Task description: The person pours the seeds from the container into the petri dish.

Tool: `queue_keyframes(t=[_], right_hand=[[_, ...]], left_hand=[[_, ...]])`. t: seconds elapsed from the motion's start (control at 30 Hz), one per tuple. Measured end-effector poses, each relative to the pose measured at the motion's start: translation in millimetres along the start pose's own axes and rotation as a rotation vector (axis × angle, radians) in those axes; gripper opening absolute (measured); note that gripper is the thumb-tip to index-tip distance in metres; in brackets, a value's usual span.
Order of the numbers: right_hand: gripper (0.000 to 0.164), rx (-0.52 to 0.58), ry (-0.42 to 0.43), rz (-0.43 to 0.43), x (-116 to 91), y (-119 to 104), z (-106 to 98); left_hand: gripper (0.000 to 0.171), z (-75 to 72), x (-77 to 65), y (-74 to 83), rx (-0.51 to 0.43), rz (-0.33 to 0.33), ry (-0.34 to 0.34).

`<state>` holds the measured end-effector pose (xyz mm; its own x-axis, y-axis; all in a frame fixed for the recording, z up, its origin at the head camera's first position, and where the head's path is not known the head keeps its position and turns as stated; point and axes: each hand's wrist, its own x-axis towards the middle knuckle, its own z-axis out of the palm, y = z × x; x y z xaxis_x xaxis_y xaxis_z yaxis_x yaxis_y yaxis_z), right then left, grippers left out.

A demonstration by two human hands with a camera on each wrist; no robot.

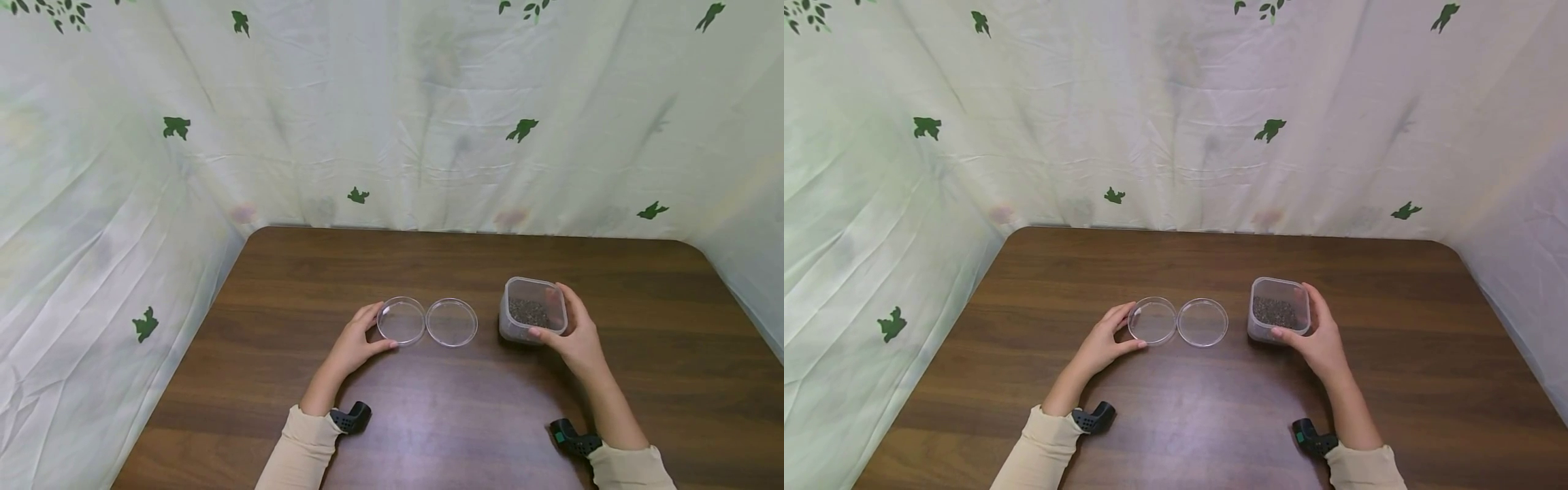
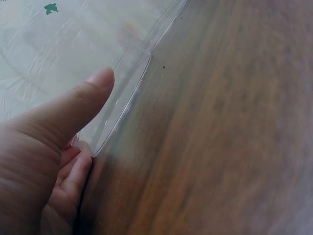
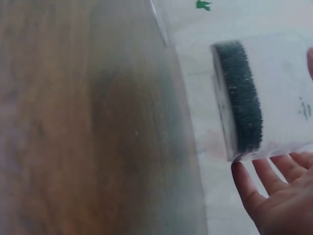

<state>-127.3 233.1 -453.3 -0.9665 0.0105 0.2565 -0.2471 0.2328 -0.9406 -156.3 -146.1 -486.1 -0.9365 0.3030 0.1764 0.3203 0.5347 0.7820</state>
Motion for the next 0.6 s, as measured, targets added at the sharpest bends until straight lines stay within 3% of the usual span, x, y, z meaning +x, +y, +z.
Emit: queue_keyframes(t=[0.2,0.4,0.6], right_hand=[[0.087,-0.067,0.04,-0.024,4,-11,8],[0.091,-0.134,0.074,0.006,8,-21,19],[0.093,-0.126,0.107,-0.013,13,-28,31]], left_hand=[[0.081,0.0,-0.5,-0.8,-0.004,0.002,-0.002],[0.081,0.2,-0.8,-1.6,-0.007,0.005,0.001],[0.081,0.7,0.0,-1.9,-0.006,0.001,-0.002]])
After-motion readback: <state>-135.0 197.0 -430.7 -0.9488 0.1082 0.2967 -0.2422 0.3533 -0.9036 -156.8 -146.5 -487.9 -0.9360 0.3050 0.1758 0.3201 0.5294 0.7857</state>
